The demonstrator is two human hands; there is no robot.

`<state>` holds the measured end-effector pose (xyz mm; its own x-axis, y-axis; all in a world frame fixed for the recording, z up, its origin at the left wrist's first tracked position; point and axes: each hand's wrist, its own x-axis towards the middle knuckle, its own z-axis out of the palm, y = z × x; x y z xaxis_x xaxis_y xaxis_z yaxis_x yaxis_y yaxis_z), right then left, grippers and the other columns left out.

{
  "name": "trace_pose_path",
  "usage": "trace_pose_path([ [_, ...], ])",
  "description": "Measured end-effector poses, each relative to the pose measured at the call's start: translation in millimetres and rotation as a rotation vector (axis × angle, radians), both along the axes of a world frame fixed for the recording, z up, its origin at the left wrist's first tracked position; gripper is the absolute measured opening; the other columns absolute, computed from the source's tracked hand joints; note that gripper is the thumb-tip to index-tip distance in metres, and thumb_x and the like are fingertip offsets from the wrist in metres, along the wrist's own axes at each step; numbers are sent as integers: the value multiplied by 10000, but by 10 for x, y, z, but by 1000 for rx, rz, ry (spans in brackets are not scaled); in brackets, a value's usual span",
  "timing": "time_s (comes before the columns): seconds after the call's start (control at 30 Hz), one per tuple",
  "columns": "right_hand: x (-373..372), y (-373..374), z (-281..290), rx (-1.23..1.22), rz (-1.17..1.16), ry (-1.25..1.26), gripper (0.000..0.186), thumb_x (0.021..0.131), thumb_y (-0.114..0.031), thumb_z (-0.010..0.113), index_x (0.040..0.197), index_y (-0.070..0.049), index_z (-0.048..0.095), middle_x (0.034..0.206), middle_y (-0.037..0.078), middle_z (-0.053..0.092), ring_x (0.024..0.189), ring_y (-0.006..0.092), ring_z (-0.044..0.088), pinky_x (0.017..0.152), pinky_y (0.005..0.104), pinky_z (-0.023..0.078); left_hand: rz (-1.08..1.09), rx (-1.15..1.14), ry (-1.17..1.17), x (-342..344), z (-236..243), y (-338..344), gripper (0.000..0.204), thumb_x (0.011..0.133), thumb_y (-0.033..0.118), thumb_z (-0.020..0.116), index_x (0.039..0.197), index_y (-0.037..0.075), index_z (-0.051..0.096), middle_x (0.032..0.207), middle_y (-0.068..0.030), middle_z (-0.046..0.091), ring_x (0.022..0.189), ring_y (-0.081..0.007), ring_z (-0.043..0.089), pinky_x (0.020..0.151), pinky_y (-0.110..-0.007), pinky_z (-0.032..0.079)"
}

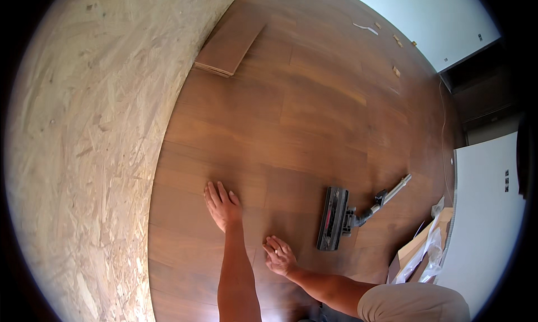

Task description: The person installs laminate flooring by applying adhesive to a strip, positioning a wood plank, and measuring the space against a wall using a square ruler and a pencil. They then use a table saw to cut a plank to size.

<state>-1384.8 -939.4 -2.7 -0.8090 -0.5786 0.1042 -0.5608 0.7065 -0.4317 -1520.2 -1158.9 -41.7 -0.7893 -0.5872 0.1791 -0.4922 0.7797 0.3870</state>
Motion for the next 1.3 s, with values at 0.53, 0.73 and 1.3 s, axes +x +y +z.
trace_pose_path([
  [0.53,-5766,-1958,22,-930,-732,-686,490,1011,-366,671,1377,-73,527,1210,122,621,1038,231,650,853,358,594,-36,21,-87,-84,-34,92,494,966,235,572,1433,75,572,1584,-168,436,1428,-403,436,1180,-572,383],
  [0.73,-6129,-2519,477,-818,-822,-1091,632,1008,-469,625,1488,-85,474,1458,141,532,1258,314,583,1021,499,546,-16,-9,-83,19,-8,-50,515,956,208,585,1454,84,552,1576,-158,445,1427,-387,439,1180,-568,388],
  [1.3,-6128,-1013,876,-595,-700,-628,770,1051,-552,511,1482,86,489,1554,238,479,1412,326,457,1190,394,292,-19,-13,-103,18,-2,11,488,978,173,540,1454,68,556,1584,-171,440,1438,-405,420,1208,-564,341],
])
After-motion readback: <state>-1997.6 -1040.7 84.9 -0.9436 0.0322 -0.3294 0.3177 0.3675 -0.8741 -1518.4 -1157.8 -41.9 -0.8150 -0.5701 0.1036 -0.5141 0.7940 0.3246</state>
